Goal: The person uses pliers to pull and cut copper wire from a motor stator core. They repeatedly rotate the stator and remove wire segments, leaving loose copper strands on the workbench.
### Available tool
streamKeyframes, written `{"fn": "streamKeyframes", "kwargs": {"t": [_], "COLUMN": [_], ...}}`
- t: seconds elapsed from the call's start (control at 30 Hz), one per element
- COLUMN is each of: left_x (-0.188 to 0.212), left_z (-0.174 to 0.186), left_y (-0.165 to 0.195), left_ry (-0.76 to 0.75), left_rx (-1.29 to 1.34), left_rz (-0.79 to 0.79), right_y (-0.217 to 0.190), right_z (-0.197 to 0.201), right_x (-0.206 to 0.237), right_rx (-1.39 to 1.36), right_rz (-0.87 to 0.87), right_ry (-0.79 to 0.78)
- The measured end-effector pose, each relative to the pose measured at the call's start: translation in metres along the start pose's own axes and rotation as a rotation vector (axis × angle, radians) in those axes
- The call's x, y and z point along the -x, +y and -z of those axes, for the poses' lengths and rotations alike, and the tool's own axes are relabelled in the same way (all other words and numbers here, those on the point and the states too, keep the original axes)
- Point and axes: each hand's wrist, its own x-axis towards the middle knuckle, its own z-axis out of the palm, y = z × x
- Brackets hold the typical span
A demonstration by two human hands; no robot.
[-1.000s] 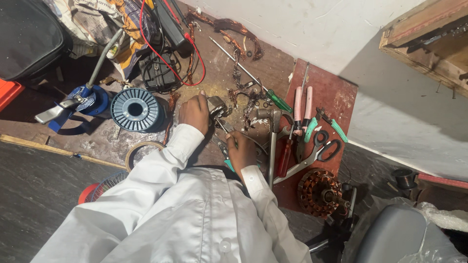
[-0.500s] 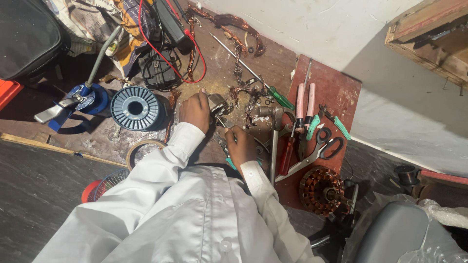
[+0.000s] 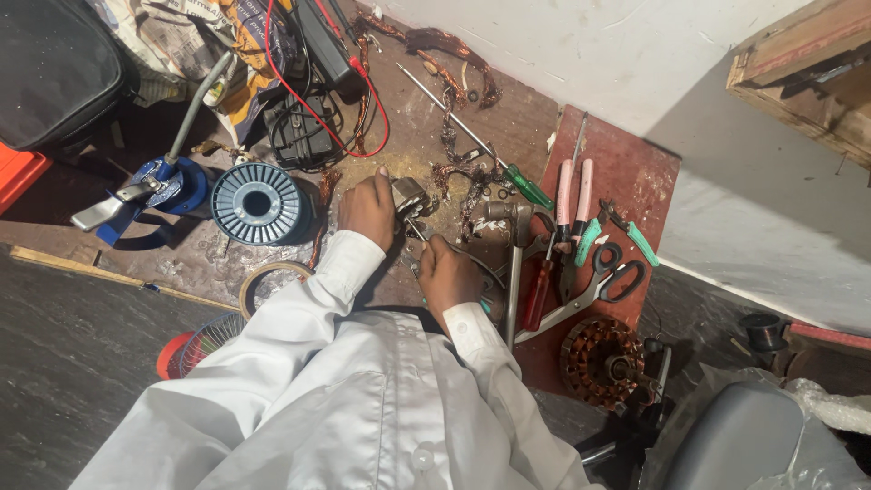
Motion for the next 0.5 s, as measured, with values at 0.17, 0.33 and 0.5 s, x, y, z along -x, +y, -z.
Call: {"fn": "streamKeyframes", "kwargs": {"t": [0.17,0.33,0.5], "left_x": [0.000,-0.003,-0.009], "left_z": [-0.002,0.001,0.001], "left_y": [-0.001,0.001,0.004], "left_ry": [0.010,-0.028,-0.055], "left_rx": [-0.006,0.018,0.013], "left_rz": [-0.012,-0.027,0.008], "right_y": [0.002,-0.007,-0.007], "right_z": [0.001,0.000,0.003], "right_x": [0.000,-0.004,-0.013], "right_rx": [0.029,0.118,0.117], "right_rz": [0.011,0.003,-0.012], "right_ry": [-0.001,-0.055,-0.147]}}
